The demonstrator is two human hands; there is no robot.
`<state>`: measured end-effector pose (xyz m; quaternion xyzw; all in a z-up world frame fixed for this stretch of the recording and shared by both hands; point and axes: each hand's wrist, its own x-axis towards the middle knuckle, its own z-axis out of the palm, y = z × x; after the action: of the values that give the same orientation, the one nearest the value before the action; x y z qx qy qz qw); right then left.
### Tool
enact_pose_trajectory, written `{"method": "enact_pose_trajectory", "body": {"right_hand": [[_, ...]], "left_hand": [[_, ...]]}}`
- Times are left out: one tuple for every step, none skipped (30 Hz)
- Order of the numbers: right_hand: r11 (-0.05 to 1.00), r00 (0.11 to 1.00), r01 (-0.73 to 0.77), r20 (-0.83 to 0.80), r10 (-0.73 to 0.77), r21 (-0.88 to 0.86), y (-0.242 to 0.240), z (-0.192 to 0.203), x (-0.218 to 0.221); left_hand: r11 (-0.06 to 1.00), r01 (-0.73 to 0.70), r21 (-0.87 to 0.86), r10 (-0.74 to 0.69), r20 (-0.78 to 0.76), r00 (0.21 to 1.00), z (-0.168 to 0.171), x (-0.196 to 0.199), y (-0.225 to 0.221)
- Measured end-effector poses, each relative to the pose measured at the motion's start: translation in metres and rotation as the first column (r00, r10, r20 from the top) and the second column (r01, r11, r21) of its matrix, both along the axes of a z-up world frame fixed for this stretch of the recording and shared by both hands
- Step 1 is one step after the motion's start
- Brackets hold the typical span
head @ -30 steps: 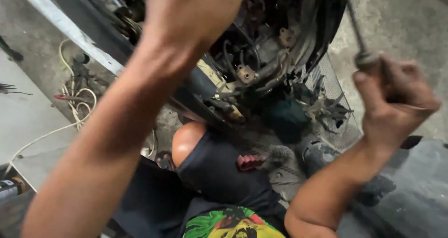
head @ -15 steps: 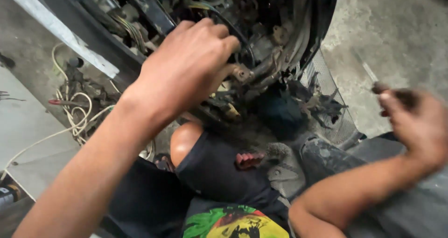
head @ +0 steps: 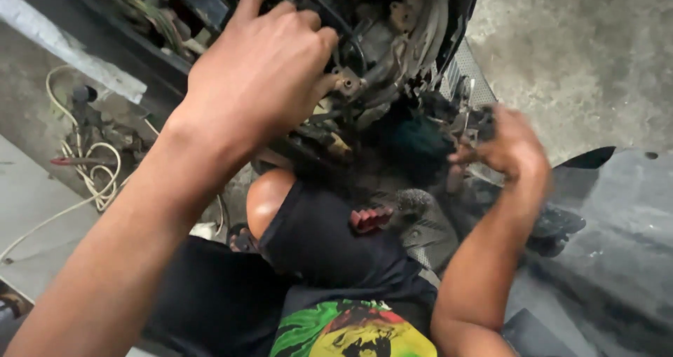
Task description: Repairing internal components and wiring of a motorcycle using a screwdriver and manual manipulation.
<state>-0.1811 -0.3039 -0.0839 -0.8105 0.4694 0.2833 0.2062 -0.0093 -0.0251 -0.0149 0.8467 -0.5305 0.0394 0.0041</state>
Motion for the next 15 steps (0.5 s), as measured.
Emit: {"method": "enact_pose_trajectory", "body": {"right_hand": [[0.994,0.995,-0.087,0.054,0.084,0.063,0.022,0.017,0.01],[0.994,0.995,-0.088,0.051,0.084,0.062,0.016,-0.029,0.007],[0.965,0.965,-0.26,-0.014,0.26,-0.007,0.007,-0.073,0.008],[0.902,0.902,-0.427,-0.091,0.421,-0.063,-0.002,-0.117,0.01],[0.9,0.902,-0.43,-0.079,0.425,-0.073,-0.01,-0.114,0.007],[0.917,0.916,-0.399,-0.05,0.398,-0.005,-0.018,-0.112,0.004],[0.925,0.926,-0.374,-0.031,0.377,0.073,-0.024,-0.112,-0.003],[0.92,0.922,-0.384,-0.028,0.387,0.074,-0.016,-0.071,0.0],[0.96,0.972,-0.225,0.105,0.21,0.166,-0.008,-0.03,0.0],[0.959,0.977,-0.073,0.214,0.012,0.276,0.0,0.011,-0.001],[0.959,0.975,-0.079,0.22,0.017,0.273,-0.011,0.016,-0.011],[0.979,0.887,-0.107,0.461,0.017,0.171,-0.023,0.021,-0.021],[0.992,0.747,-0.101,0.664,0.029,0.07,-0.034,0.026,-0.035],[0.992,0.749,-0.1,0.662,0.027,0.072,-0.083,-0.015,-0.056],[0.836,0.55,-0.222,0.644,0.532,-0.501,-0.13,-0.048,-0.086]], "left_hand": [[1.0,0.004,-0.018,-0.004,0.018,1.0,-0.002,0.0,0.0],[1.0,0.003,-0.02,-0.003,0.015,1.0,-0.003,-0.003,0.002],[0.999,0.002,-0.036,-0.002,0.017,1.0,-0.002,-0.003,0.002],[0.999,0.002,-0.053,-0.001,0.018,1.0,0.0,-0.002,0.001],[0.998,-0.002,-0.057,0.004,0.033,0.999,0.005,0.0,0.001],[0.997,-0.028,-0.078,0.027,-0.012,1.0,0.008,0.001,0.001],[0.994,-0.061,-0.092,0.055,-0.068,0.996,0.009,-0.001,0.003],[0.993,-0.072,-0.091,0.066,-0.066,0.996,0.01,0.002,0.003],[0.987,-0.072,-0.142,0.061,-0.079,0.995,0.011,0.003,0.004],[0.978,-0.072,-0.194,0.055,-0.092,0.994,0.012,0.004,0.004],[0.978,-0.076,-0.196,0.06,-0.087,0.994,0.012,0.004,0.002],[0.98,-0.075,-0.185,0.059,-0.086,0.994,0.012,0.004,-0.001],[0.983,-0.07,-0.169,0.054,-0.094,0.994,0.011,0.001,-0.004],[0.984,-0.069,-0.167,0.054,-0.097,0.994,0.012,0.001,-0.003],[0.981,-0.067,-0.181,0.048,-0.106,0.993,0.013,0.001,-0.004]]}}
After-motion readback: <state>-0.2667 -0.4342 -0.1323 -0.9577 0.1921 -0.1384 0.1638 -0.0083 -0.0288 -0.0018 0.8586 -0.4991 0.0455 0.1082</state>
